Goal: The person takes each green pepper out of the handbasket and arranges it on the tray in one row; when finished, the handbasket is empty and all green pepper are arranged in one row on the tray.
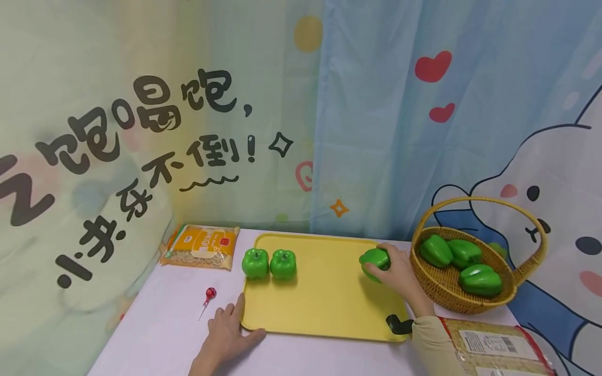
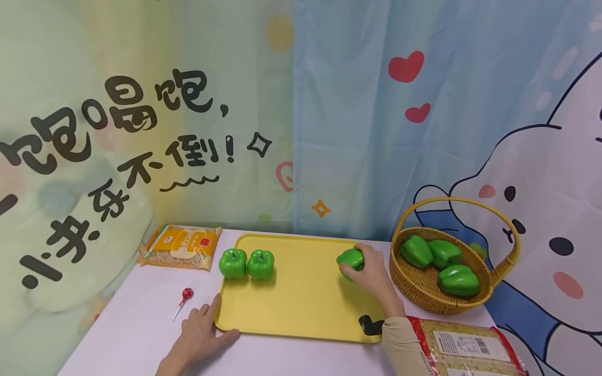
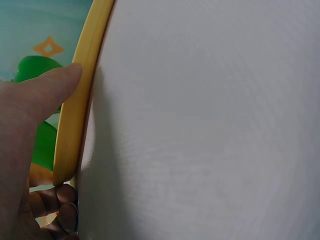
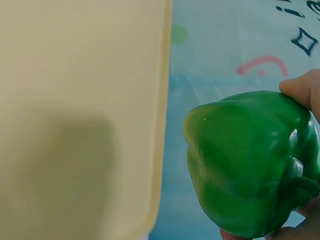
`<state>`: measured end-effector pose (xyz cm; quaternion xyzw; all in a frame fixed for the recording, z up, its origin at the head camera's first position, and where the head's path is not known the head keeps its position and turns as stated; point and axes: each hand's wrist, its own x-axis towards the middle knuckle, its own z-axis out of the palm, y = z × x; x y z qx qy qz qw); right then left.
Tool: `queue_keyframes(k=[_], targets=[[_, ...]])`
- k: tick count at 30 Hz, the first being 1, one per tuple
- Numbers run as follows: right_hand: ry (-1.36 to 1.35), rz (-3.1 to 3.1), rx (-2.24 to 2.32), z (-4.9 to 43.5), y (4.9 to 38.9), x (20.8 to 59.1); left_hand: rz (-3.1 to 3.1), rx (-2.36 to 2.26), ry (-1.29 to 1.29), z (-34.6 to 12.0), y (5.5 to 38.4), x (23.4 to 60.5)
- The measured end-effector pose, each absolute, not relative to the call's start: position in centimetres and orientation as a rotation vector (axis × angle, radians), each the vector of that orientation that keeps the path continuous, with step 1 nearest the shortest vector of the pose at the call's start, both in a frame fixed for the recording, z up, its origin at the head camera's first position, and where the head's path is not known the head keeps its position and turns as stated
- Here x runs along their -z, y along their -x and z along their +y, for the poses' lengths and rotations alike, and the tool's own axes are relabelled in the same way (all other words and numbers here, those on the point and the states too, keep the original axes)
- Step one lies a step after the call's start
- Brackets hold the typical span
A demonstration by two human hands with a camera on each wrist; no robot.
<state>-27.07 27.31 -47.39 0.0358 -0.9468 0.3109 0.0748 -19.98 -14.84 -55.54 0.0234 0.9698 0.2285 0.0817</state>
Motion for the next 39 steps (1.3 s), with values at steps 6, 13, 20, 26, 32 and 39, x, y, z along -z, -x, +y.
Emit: queue_keyframes(k=[6, 13, 20, 26, 32, 39], targets=[[-0.198, -2.850, -0.971, 24.8, 27.7, 48.7, 2.898, -0.673, -0.071, -14.7, 20.0, 55.6], [-0.275, -2.857, -1.026, 21.9, 28.5, 49.6, 2.900, -0.666, -0.064, -14.7, 19.9, 55.6], [-0.275, -2.900, -1.071, 20.3, 29.0, 50.6, 2.916, -0.659, -0.074, -14.8, 19.9, 55.6], [-0.213, -2.919, -1.134, 19.5, 29.3, 51.2, 2.914, -0.660, -0.071, -14.8, 20.0, 55.8], [-0.253, -2.890, -1.191, 18.5, 29.6, 51.3, 2.912, -0.653, -0.067, -14.8, 20.0, 55.8], [-0.319, -2.889, -1.182, 17.5, 30.2, 51.5, 2.917, -0.653, -0.068, -14.8, 20.0, 55.6]])
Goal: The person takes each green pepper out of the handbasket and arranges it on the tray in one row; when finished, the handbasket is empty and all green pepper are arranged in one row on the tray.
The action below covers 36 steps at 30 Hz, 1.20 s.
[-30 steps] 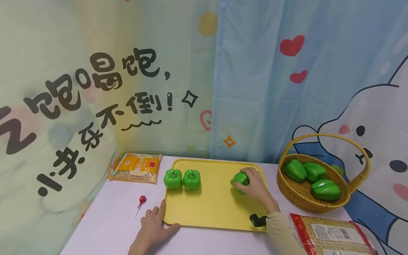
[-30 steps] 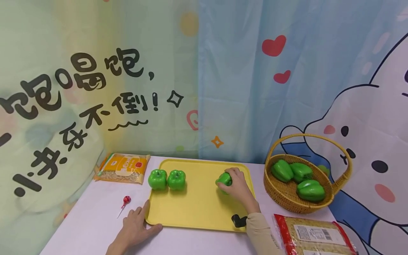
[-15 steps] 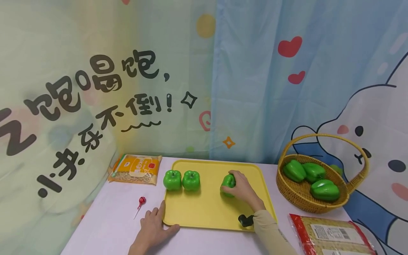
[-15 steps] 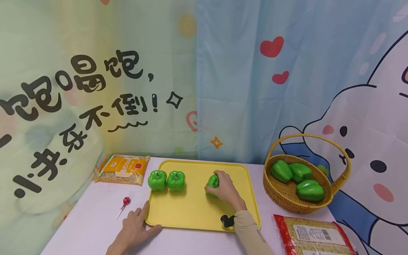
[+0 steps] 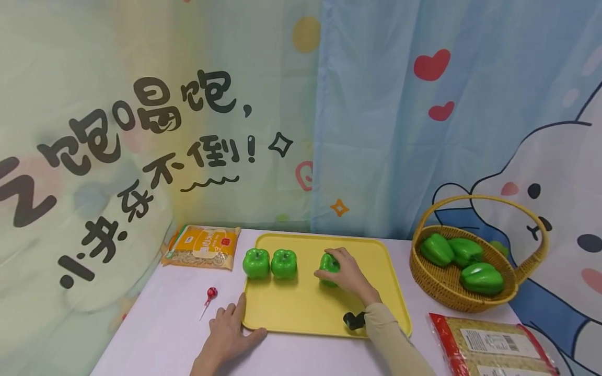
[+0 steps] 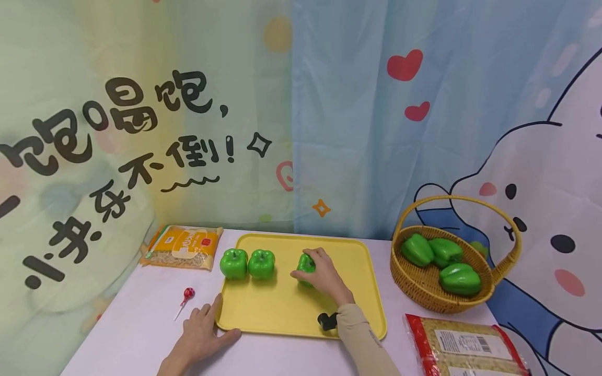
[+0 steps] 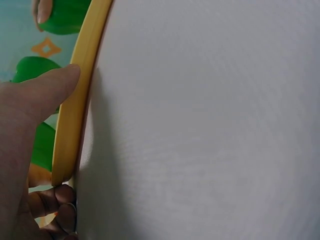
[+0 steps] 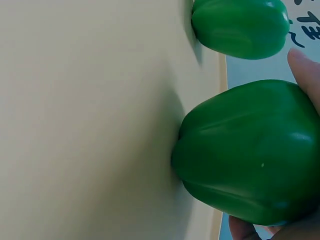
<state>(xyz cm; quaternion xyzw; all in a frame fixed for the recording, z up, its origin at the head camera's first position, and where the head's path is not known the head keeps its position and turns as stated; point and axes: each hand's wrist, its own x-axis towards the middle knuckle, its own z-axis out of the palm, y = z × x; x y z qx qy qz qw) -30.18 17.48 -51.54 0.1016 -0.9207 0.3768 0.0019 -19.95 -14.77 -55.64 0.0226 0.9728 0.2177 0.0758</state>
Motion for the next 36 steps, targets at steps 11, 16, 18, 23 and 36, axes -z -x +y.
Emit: queue_keyframes(k=[11, 16, 18, 23, 36], targets=[[-0.396, -2.993, -1.184, 16.0, 31.0, 51.5, 2.912, -0.660, -0.063, -14.9, 20.0, 55.8], [-0.458, -3.008, -1.200, 15.6, 31.3, 51.3, 2.910, -0.667, -0.059, -14.8, 20.1, 55.9], [-0.490, -3.003, -1.203, 15.4, 31.4, 51.0, 2.912, -0.667, -0.060, -14.8, 20.1, 55.9], [-0.557, -2.998, -1.189, 15.0, 31.6, 50.6, 2.926, -0.668, -0.070, -14.7, 20.0, 55.8], [-0.608, -2.999, -1.187, 13.7, 32.1, 50.8, 2.951, -0.683, -0.092, -14.7, 19.8, 55.9]])
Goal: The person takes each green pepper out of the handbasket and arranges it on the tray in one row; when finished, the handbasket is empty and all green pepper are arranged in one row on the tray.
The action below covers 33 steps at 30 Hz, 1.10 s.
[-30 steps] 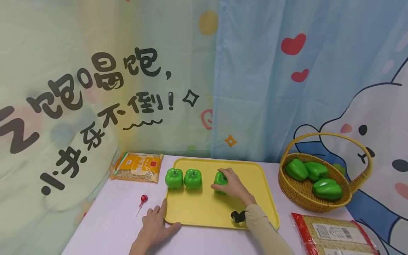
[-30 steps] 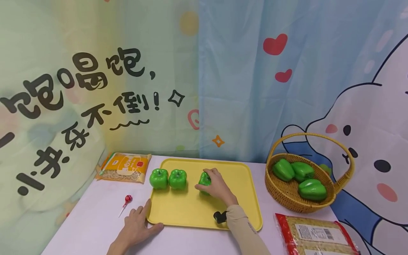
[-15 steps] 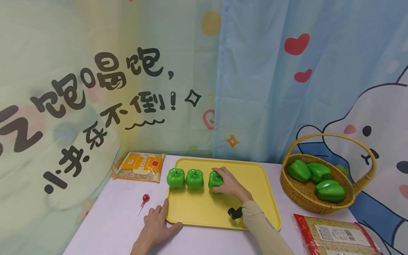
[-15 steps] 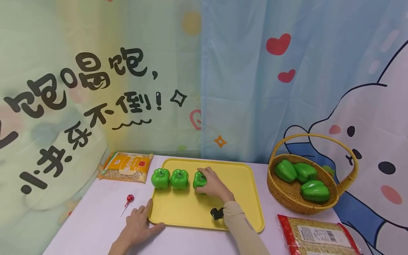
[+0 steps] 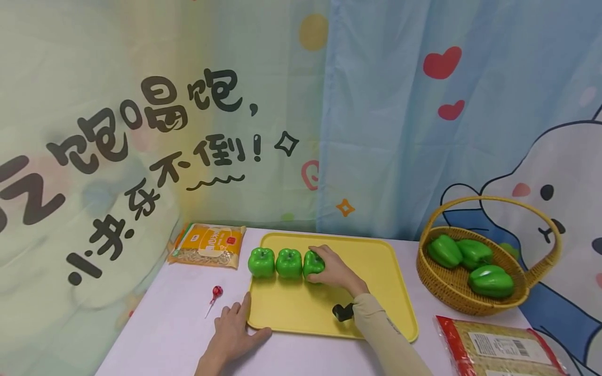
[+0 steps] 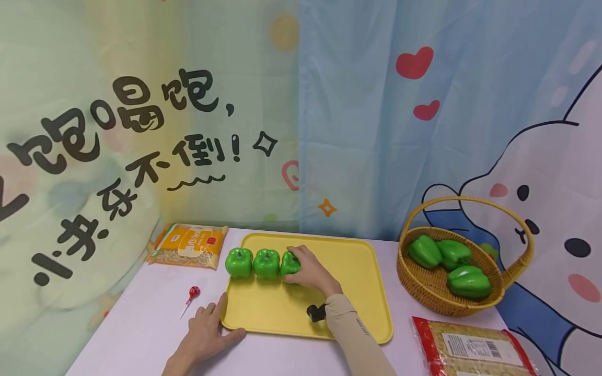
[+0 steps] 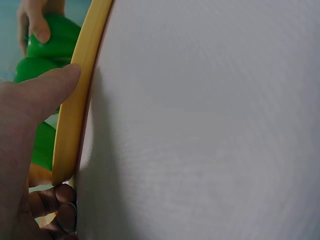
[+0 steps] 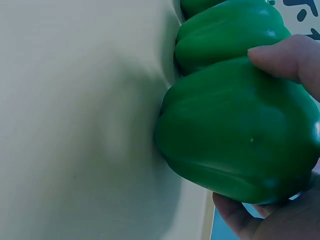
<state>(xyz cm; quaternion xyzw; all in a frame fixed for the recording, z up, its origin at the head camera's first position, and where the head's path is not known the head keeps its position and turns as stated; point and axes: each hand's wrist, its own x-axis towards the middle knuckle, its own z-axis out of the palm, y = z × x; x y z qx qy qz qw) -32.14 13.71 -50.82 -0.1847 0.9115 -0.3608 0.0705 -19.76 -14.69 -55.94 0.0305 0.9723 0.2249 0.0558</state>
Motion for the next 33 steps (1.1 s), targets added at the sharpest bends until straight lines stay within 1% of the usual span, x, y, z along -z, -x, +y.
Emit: queue_keyframes(k=[33], targets=[[0.527, 2.739, 1.082, 14.10, 31.92, 50.56, 2.957, -0.677, -0.095, -14.67, 19.71, 55.83]])
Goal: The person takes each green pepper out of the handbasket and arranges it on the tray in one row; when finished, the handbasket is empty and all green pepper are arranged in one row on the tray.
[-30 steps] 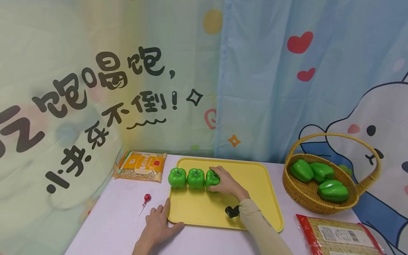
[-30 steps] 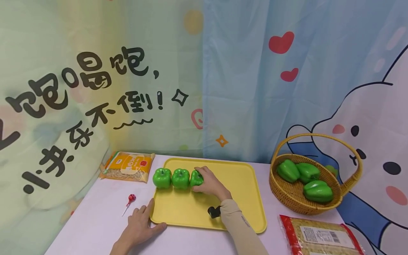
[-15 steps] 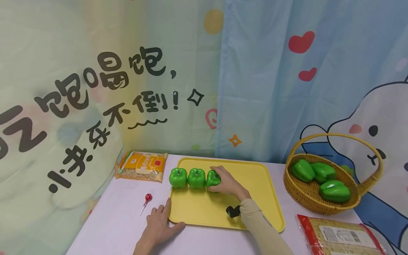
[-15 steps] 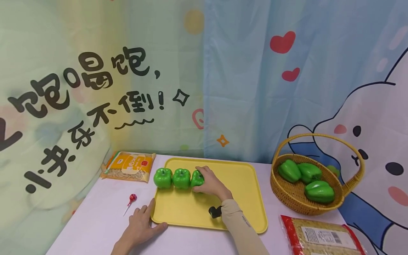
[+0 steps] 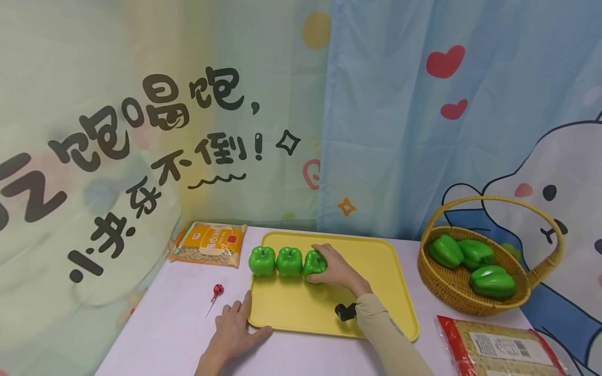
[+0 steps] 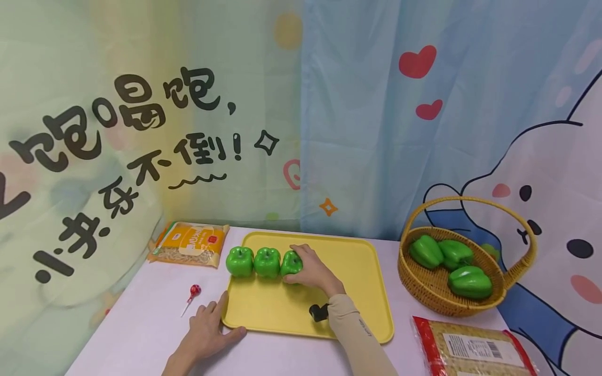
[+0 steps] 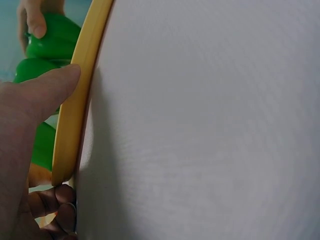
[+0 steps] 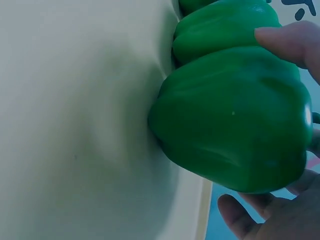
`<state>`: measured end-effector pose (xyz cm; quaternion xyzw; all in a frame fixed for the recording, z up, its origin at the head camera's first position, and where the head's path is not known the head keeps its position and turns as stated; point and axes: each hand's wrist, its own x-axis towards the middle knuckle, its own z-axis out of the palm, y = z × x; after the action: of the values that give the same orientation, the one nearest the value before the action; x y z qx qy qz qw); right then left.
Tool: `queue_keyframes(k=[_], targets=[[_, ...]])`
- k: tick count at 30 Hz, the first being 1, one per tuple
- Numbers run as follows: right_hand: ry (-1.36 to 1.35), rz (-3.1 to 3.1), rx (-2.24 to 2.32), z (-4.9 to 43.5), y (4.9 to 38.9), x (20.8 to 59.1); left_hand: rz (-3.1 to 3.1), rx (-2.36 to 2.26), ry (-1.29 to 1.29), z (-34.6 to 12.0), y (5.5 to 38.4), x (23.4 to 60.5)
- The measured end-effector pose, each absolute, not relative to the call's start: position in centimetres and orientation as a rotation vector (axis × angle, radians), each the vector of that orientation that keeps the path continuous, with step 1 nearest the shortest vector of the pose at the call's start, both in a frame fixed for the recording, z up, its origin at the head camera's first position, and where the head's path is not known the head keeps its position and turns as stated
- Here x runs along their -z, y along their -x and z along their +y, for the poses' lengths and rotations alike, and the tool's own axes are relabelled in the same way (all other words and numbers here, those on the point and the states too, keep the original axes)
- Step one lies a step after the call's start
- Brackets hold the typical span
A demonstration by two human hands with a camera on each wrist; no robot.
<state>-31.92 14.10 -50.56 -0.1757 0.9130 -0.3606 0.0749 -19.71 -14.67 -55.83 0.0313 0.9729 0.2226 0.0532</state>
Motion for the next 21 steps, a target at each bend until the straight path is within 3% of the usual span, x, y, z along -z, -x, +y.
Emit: queue_keyframes(k=[11, 21], targets=[[0.472, 2.755, 1.124, 17.7, 30.1, 49.3, 2.955, -0.669, -0.099, -14.6, 19.7, 56.0], [0.400, 2.909, 1.095, 24.8, 28.7, 47.1, 2.947, -0.683, -0.114, -14.7, 19.7, 55.7]])
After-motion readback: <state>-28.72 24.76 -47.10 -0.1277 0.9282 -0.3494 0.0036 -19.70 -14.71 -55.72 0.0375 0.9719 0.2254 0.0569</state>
